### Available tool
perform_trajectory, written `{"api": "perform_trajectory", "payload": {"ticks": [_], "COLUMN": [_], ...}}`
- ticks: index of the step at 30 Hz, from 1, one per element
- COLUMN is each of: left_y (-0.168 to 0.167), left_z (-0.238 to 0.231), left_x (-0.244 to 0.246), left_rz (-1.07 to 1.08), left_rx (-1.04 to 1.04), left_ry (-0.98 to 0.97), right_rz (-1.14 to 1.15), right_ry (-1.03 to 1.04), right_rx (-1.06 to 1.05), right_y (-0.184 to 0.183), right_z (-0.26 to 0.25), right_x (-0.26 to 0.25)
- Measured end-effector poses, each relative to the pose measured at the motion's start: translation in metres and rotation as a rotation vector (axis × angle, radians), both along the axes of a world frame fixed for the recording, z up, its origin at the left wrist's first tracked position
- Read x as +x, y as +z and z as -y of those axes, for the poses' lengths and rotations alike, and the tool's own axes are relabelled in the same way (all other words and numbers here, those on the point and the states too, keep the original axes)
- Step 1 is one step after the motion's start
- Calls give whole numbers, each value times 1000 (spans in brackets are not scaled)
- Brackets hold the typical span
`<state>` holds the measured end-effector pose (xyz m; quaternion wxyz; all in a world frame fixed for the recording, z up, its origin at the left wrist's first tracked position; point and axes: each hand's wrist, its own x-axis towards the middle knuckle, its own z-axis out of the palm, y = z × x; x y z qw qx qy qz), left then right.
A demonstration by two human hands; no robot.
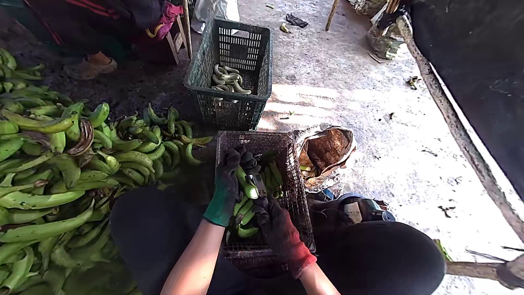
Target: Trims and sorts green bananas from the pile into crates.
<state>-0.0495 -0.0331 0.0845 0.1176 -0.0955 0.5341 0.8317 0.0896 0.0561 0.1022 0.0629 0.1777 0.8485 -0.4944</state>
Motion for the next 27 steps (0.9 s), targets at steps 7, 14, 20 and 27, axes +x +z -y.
{"api": "perform_trajectory", "payload": {"ticks": [7,14,20,27], "left_y": [-17,-28,-20,-25], "left_z": [-2,-4,-10,-10], "left_x": [9,17,26,28], "left_rz": [147,161,90,57], "left_rx": [88,250,281,269], "left_ry": [-13,-34,-174,-310], "right_rz": [124,186,323,316], "right_ry": [28,58,98,200], "right_rx": [167,205,240,76], "right_y": [-1,-5,-7,13], "right_z": [10,11,8,-33], "right_x": [-15,-16,-23,-40]}}
